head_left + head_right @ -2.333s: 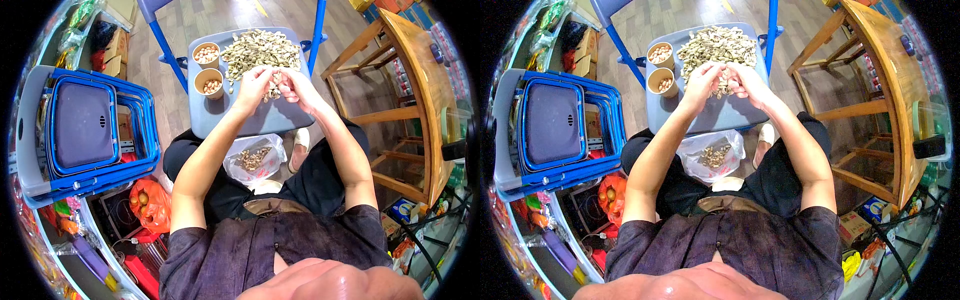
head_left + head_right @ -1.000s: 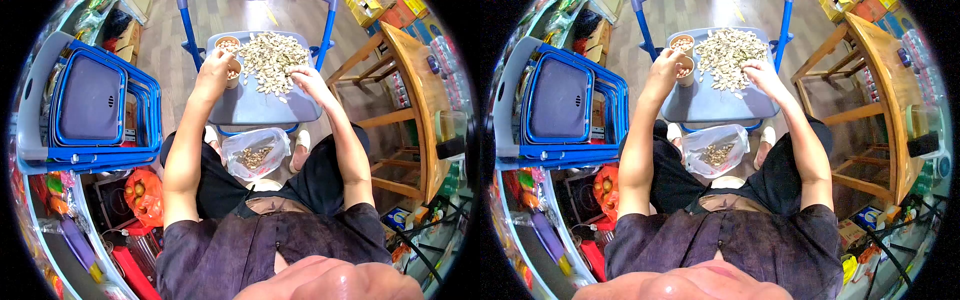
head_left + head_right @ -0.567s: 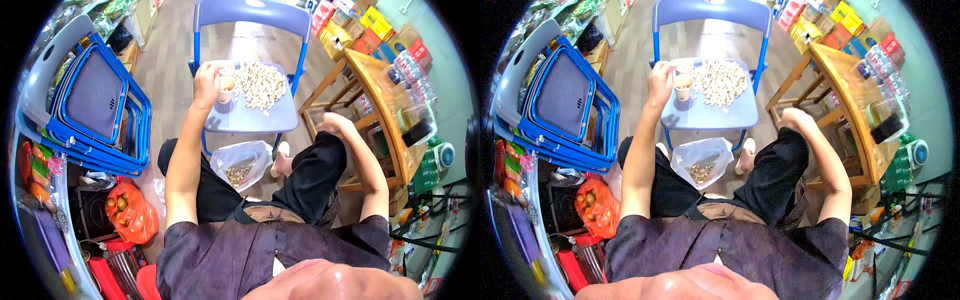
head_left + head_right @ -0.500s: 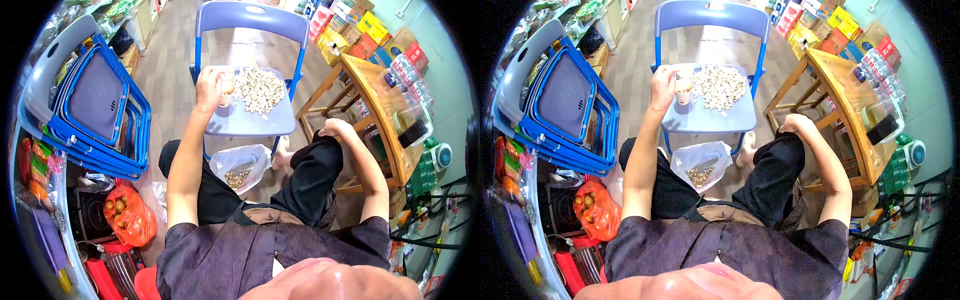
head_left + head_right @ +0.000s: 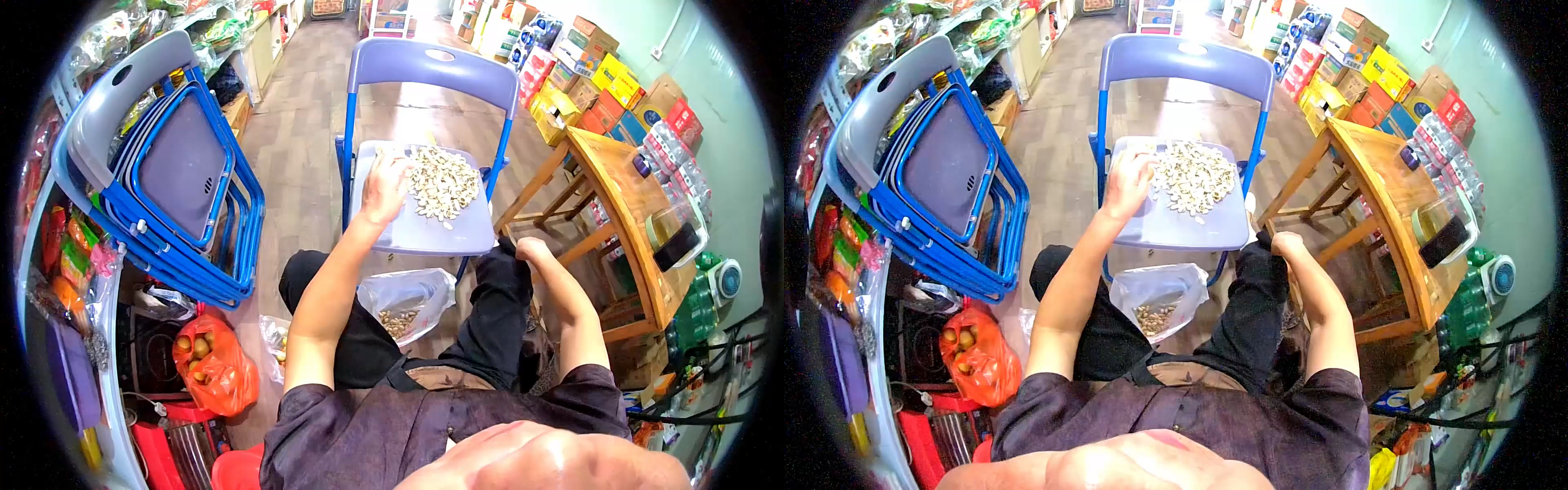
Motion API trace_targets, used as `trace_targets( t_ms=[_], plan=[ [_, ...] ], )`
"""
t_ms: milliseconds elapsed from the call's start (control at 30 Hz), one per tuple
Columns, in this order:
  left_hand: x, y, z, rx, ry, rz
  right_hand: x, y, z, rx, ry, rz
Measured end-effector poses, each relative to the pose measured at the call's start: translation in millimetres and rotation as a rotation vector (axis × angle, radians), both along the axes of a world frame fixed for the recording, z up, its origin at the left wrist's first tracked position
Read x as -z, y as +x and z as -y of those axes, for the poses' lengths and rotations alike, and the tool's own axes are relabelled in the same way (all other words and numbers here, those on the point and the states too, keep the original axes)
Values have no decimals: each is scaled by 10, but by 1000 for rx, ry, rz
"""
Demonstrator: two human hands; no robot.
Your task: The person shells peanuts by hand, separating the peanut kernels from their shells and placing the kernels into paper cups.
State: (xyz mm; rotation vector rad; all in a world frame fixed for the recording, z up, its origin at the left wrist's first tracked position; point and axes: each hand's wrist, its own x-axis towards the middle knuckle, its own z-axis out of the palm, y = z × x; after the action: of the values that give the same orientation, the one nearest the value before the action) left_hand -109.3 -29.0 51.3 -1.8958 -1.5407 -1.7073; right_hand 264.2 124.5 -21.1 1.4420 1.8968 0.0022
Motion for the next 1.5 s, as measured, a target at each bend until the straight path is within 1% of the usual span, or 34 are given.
trace_targets(
  t_ms=[33, 100, 167, 233, 300, 400, 433, 467, 500, 533, 633, 667, 700, 733, 767, 800, 833, 867, 900, 967, 1000, 1033, 1067, 1100, 1167, 1200, 1267, 1300, 1400, 1433, 1500],
  plan=[
    [9, 15, -31, -1, -3, -2, 65, -20, -33, -2, -41, 12],
    [35, 51, -62, 25, 39, -17, 175, 28, -61, -37, -22, -16],
    [56, 103, -108, 30, 60, -39, 231, 39, -174, -93, 298, -316],
    [73, 172, -104, 85, 35, -33, 182, 32, -358, -64, 533, -450],
    [125, 247, -116, 72, 28, -63, 46, 85, -506, -104, 660, -501],
    [241, 409, -103, 147, -20, -79, -57, 162, -753, -86, 669, -422],
    [277, 455, -110, 141, -24, -70, -184, 118, -729, -96, 661, -410],
    [315, 484, -93, 169, -38, -104, -294, 58, -691, -96, 529, -376],
    [355, 511, -100, 197, -46, -137, -180, 170, -892, -202, 417, -307],
    [402, 539, -109, 205, -57, -187, -219, 141, -1012, -202, 414, -302],
    [520, 622, -72, 233, -121, -207, -171, 86, -1179, 111, -158, -406],
    [537, 625, -81, 239, -132, -217, -413, -123, -985, 66, -138, -429],
    [562, 633, -86, 246, -140, -222, -263, -149, -1245, -514, -193, -314],
    [591, 654, -77, 258, -151, -227, -321, -304, -1260, -1122, -49, -230],
    [618, 677, -74, 270, -165, -229, -337, -308, -1160, -539, -230, -733],
    [600, 709, -92, 268, -192, -207, -762, -608, -633, 102, -379, -1159],
    [561, 725, -129, 262, -214, -188, -841, -782, -437, 336, -572, -1456],
    [518, 732, -151, 259, -228, -188, -903, -962, -356, 566, -784, -1642],
    [477, 757, -168, 263, -234, -191, -833, -1094, -362, 689, -1008, -1827],
    [368, 817, -221, 191, -86, -84, -713, -1311, -274, 956, -1502, -2179],
    [291, 824, -194, 190, -156, -30, -629, -1395, -226, 1079, -1645, -2245],
    [235, 825, -211, 189, -170, -35, -528, -1460, -219, 1209, -1792, -2301],
    [190, 833, -225, 167, -110, -20, -363, -1516, -225, 1233, -1914, -2339],
    [161, 848, -254, 146, -46, -5, -295, -1555, -192, 1339, -1786, -2395],
    [140, 867, -299, 133, -57, 11, -190, -1571, -133, 1382, -1674, -2426],
    [150, 877, -324, 102, -61, -17, -171, -1595, -127, 1406, -1680, -2427],
    [164, 922, -382, 75, -72, -61, -221, -1596, -123, 1270, -1401, -2485],
    [181, 942, -417, 86, -80, -65, -285, -1580, -104, 1282, -1396, -2497],
    [193, 992, -518, 65, -2, -164, -379, -1543, -73, 1097, -1498, -2510],
    [201, 1016, -536, 70, -7, -171, -340, -1530, -108, 1103, -1501, -2517],
    [214, 1059, -561, 64, -36, -214, -297, -1533, -136, 906, -1791, -2476]
  ],
)
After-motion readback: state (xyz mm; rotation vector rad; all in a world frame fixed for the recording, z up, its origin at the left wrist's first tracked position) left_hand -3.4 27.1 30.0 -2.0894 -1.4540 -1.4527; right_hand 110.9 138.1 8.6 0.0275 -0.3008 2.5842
